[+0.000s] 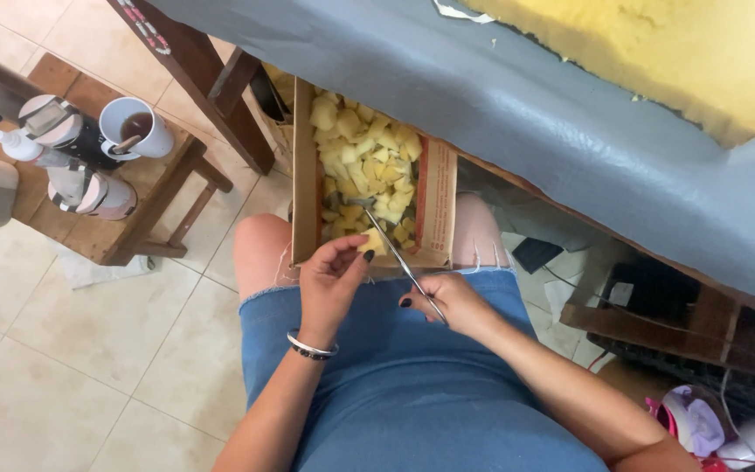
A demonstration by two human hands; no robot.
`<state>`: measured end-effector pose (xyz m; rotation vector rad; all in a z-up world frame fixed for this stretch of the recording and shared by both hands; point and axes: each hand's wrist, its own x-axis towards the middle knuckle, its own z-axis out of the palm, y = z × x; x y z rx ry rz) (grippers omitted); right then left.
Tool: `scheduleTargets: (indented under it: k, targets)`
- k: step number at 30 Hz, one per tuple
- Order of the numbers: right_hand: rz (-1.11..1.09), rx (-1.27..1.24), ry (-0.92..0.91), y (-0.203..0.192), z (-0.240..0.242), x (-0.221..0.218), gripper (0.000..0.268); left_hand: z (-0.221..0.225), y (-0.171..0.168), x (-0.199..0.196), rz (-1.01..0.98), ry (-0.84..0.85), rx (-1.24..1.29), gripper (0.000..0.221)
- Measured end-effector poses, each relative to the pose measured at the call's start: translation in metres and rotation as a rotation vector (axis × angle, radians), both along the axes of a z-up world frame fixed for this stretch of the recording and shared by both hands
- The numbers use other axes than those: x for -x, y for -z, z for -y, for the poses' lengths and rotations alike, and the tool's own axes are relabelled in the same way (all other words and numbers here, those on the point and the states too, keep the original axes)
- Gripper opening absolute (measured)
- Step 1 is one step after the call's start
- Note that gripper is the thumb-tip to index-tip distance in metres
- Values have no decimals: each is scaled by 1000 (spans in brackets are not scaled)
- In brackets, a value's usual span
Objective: Cutting a large piece of yellow foam into small chunks using scissors and collecting them in a wooden box.
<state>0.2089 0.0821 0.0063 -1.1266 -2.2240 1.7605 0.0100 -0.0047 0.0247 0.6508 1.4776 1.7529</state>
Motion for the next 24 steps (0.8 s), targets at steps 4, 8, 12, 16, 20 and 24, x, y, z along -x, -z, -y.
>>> scheduleTargets:
  k: [4,8,12,16,20,24]
  targets:
    - [-13,-52,-206,-2,-13,-8,22,3,8,7,-10,-63,-56,22]
    - [-34,-31,-395,-25,-10,-3,34,2,16,6,-12,-76,-34,20]
    - [-61,-54,-358,-16,-7,3,39,2,12,-3,-177,-8,44,15]
    - [-8,-45,-172,-7,-2,7,34,2,13,4,-232,-12,120,16]
    - [6,-44,-79,-2,-4,9,33,0,5,8,-281,1,153,16]
    - [156,-2,-149,-1,-4,3,43,1,17,19,-241,19,148,11]
